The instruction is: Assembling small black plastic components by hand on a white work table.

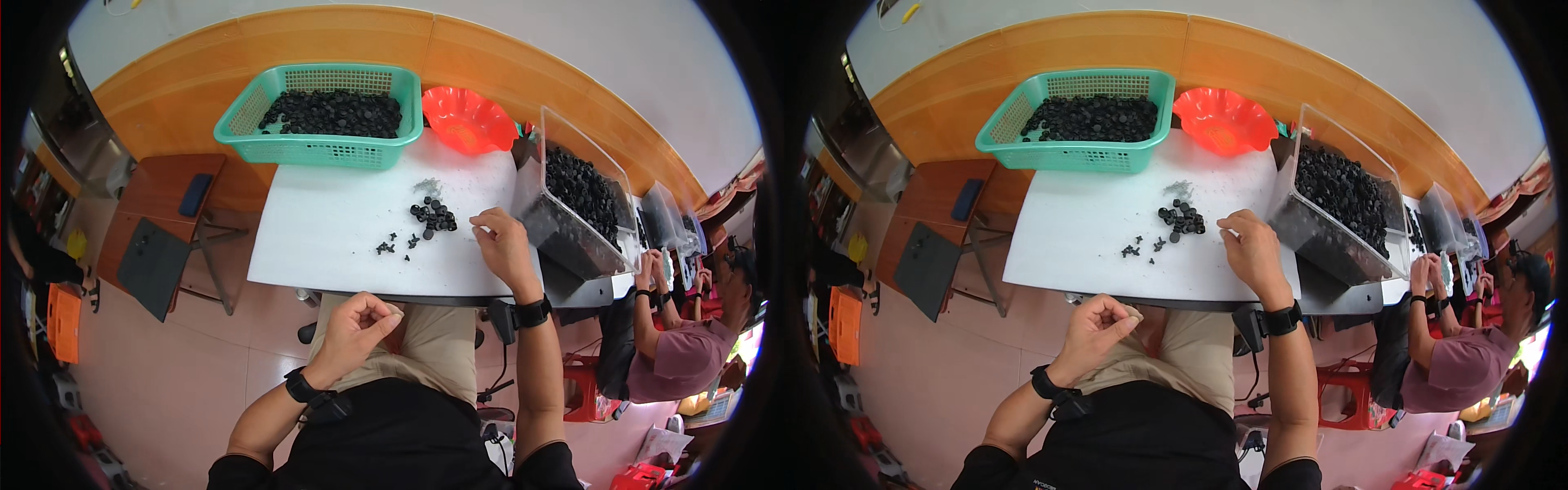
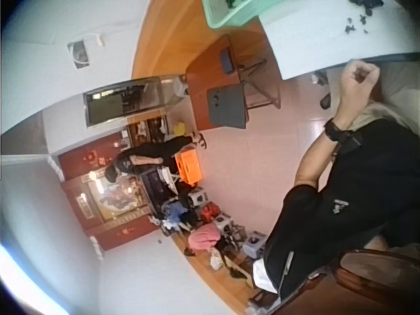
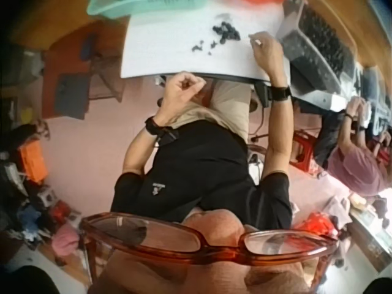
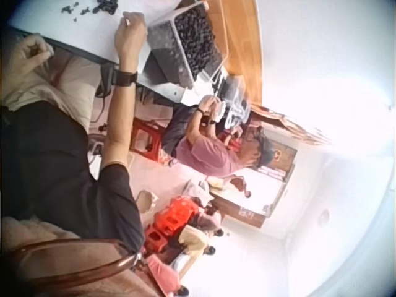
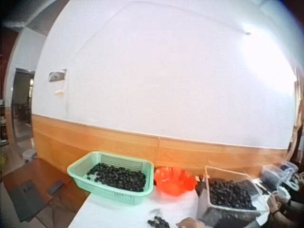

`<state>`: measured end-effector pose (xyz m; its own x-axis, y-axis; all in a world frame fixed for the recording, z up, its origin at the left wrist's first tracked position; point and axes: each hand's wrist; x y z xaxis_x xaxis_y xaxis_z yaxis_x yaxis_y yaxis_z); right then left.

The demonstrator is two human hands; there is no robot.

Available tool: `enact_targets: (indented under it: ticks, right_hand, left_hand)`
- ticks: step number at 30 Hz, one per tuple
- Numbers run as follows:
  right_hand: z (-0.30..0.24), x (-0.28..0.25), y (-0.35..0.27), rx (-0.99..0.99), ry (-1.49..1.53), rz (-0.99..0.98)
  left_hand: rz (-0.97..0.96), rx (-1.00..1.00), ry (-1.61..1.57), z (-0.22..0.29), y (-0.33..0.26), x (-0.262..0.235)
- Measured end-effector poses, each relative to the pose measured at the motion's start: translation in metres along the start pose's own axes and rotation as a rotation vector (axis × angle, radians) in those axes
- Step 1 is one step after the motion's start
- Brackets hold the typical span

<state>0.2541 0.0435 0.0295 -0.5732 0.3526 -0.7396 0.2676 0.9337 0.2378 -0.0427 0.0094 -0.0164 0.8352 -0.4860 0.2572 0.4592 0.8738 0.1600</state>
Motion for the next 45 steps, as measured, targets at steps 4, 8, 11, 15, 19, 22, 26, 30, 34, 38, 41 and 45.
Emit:
enact_targets:
  ticks: [4, 8, 11, 15, 19, 22, 26, 30, 34, 38, 41, 45]
  right_hand:
    - [0.010, -0.006, -0.005, -0.038, -0.078, 0.030]
    - [0.001, -0.007, -0.011, -0.014, -0.107, -0.031]
    - [0.002, -0.006, -0.012, -0.001, -0.164, -0.072]
    - [0.005, -0.004, -0.011, -0.027, -0.206, -0.098]
    - [0.003, -0.001, -0.012, -0.060, -0.284, -0.092]
    - [0.001, -0.002, -0.013, -0.083, -0.341, -0.106]
    - [0.004, -0.002, -0.011, -0.138, -0.372, -0.127]
    - [0.006, -0.003, -0.013, -0.129, -0.364, -0.160]
    - [0.010, -0.002, -0.020, -0.111, -0.237, -0.142]
    - [0.021, 0.001, -0.028, -0.139, -0.160, -0.109]
    - [0.023, 0.001, -0.030, -0.134, -0.093, -0.082]
    - [0.027, 0.001, -0.029, -0.103, 0.031, -0.036]
  left_hand:
    - [0.018, 0.026, -0.032, -0.001, 0.003, 0.002]
    - [0.018, 0.034, -0.017, 0.000, 0.001, 0.001]
    - [-0.004, -0.010, 0.010, 0.002, -0.001, -0.001]
    - [-0.001, 0.014, 0.029, 0.005, -0.002, -0.001]
    - [0.007, 0.055, 0.091, 0.011, 0.000, 0.001]
    - [-0.002, 0.105, 0.243, 0.020, 0.005, 0.002]
    - [0.010, 0.186, 0.398, 0.033, 0.021, 0.006]
    - [0.050, 0.353, 0.568, 0.041, 0.053, 0.014]
    - [0.030, 0.341, 0.803, 0.046, 0.094, 0.017]
    - [-0.093, 0.407, 0.952, 0.035, 0.137, 0.018]
    - [-0.144, 0.431, 1.017, 0.025, 0.164, 0.020]
    - [-0.198, 0.346, 1.096, 0.017, 0.192, 0.024]
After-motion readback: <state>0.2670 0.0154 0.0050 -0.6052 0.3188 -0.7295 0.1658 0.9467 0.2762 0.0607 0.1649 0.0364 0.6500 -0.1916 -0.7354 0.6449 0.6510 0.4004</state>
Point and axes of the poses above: each hand's wrist, its own y-axis towards the middle knuckle, its own x-axis out of the palm, z = x × y, and after that the axes turned 11 degrees about x, right-handed
